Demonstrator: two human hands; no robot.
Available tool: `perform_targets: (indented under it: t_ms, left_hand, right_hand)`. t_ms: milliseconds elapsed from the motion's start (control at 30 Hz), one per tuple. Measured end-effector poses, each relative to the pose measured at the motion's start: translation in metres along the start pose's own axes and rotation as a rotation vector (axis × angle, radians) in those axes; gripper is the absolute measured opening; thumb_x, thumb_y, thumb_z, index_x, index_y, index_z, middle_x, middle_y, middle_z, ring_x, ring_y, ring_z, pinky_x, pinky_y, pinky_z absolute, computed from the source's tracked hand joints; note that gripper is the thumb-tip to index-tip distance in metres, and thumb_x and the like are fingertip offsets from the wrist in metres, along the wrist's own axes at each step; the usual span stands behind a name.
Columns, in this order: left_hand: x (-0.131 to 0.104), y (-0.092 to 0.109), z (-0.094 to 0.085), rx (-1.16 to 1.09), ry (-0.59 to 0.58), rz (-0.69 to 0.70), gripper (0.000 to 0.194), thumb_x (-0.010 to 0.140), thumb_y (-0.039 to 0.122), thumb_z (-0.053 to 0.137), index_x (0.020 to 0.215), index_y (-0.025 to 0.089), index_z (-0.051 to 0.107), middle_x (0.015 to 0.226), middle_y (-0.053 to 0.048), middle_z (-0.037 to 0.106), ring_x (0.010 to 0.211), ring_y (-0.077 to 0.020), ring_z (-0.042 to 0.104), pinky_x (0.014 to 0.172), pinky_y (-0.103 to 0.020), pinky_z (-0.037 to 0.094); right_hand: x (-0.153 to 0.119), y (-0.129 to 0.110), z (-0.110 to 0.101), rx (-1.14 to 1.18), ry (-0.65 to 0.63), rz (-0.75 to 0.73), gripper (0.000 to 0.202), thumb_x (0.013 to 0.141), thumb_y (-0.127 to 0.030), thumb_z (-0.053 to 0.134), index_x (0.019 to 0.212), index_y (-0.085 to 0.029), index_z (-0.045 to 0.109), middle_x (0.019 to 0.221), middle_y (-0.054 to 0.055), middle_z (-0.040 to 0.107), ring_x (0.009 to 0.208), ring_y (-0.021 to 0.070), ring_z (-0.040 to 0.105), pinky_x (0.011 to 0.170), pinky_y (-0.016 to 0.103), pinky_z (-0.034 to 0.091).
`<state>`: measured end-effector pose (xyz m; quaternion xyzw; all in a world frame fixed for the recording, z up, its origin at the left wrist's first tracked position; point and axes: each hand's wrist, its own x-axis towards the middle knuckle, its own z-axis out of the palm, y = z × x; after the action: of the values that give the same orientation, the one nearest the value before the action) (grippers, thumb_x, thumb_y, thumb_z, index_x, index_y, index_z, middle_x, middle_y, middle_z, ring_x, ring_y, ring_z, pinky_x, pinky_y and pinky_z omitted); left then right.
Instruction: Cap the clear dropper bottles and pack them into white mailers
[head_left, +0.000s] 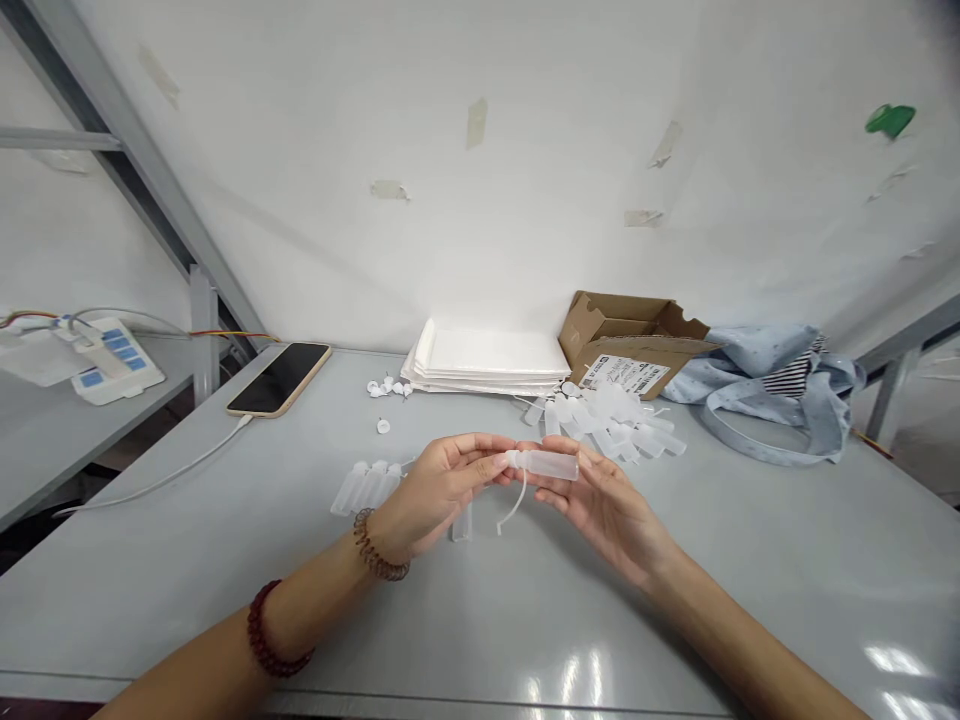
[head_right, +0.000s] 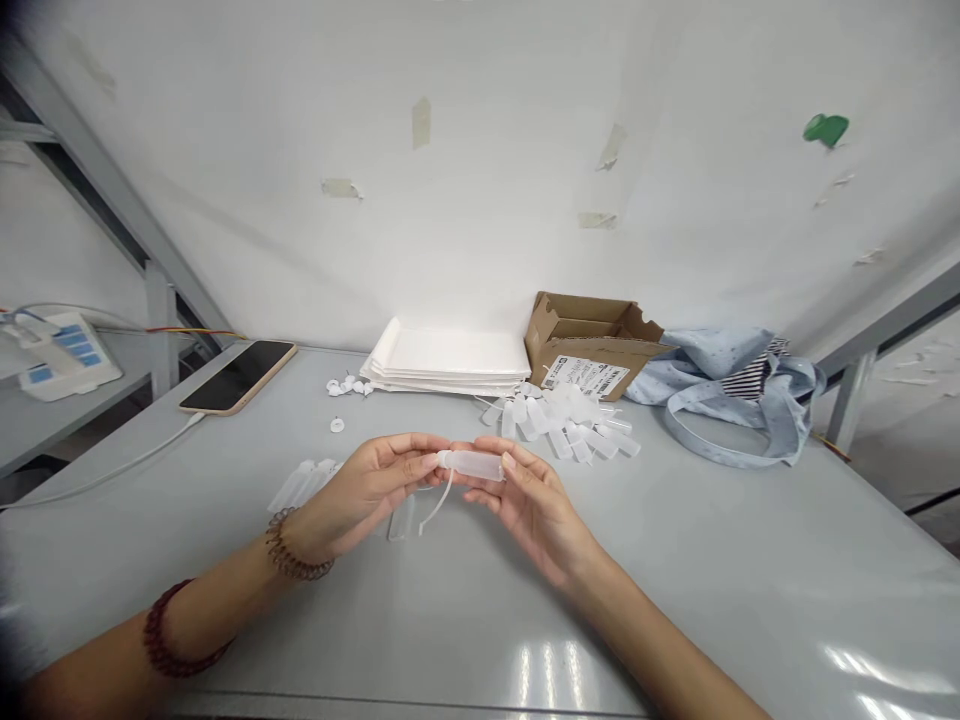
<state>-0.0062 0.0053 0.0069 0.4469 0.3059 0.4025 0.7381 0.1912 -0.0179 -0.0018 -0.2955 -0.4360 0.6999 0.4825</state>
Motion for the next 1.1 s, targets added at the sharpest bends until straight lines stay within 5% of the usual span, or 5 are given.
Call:
perform_targets:
  t_ms: [267, 467, 800, 967, 1100]
  left_hand:
    - [0.002, -0.005, -0.007, 0.128, 0.085, 0.016, 0.021, 0.076, 0.029, 0.071, 0.093, 0.016, 0.069, 0.084, -0.003, 0.069, 0.082, -0.0147, 0.062, 0.085, -0.032, 0.046]
    - [0.002, -0.003, -0.005, 0.344, 0.107, 0.129, 0.02, 0.077, 0.028, 0.069, 0.092, 0.015, 0.068, 0.092, -0.006, 0.069, 0.087, -0.0193, 0.063, 0.079, -0.031, 0.051]
    - [-0.017, 0.017, 0.003, 0.407, 0.024, 0.408, 0.012, 0.075, 0.014, 0.069, 0.084, 0.022, 0.072, 0.091, -0.005, 0.065, 0.087, -0.018, 0.06, 0.073, -0.027, 0.053]
    - [-0.034, 0.033, 0.006, 0.45, 0.016, 0.444, 0.017, 0.072, 0.015, 0.072, 0.081, 0.029, 0.074, 0.084, -0.004, 0.066, 0.073, -0.0168, 0.061, 0.057, -0.024, 0.051]
    - [-0.041, 0.036, 0.006, 0.409, 0.02, 0.433, 0.015, 0.069, 0.022, 0.076, 0.079, 0.034, 0.075, 0.077, -0.005, 0.066, 0.066, -0.0179, 0.059, 0.053, -0.027, 0.052]
  right_hand:
    - [0.0, 0.001, -0.002, -0.308, 0.094, -0.103, 0.027, 0.089, -0.04, 0.051, 0.103, -0.021, 0.065, 0.101, 0.008, 0.069, 0.09, 0.0212, 0.066, 0.084, 0.038, 0.049]
    - [-0.004, 0.0, 0.0, -0.597, 0.19, -0.189, 0.024, 0.089, -0.037, 0.054, 0.104, -0.023, 0.066, 0.085, 0.004, 0.07, 0.082, 0.0179, 0.064, 0.081, 0.035, 0.05]
    - [-0.02, -0.012, 0.02, -0.789, 0.189, -0.453, 0.022, 0.088, -0.025, 0.056, 0.106, -0.03, 0.067, 0.083, 0.0, 0.074, 0.066, 0.0154, 0.066, 0.064, 0.029, 0.057]
    - [-0.029, -0.022, 0.036, -0.864, 0.153, -0.67, 0.027, 0.086, -0.029, 0.06, 0.111, -0.038, 0.063, 0.1, 0.001, 0.073, 0.053, 0.016, 0.066, 0.048, 0.03, 0.057]
    - [-0.041, -0.026, 0.041, -0.997, 0.173, -0.699, 0.035, 0.084, -0.028, 0.062, 0.116, -0.042, 0.058, 0.1, 0.002, 0.072, 0.066, 0.0246, 0.071, 0.052, 0.037, 0.061]
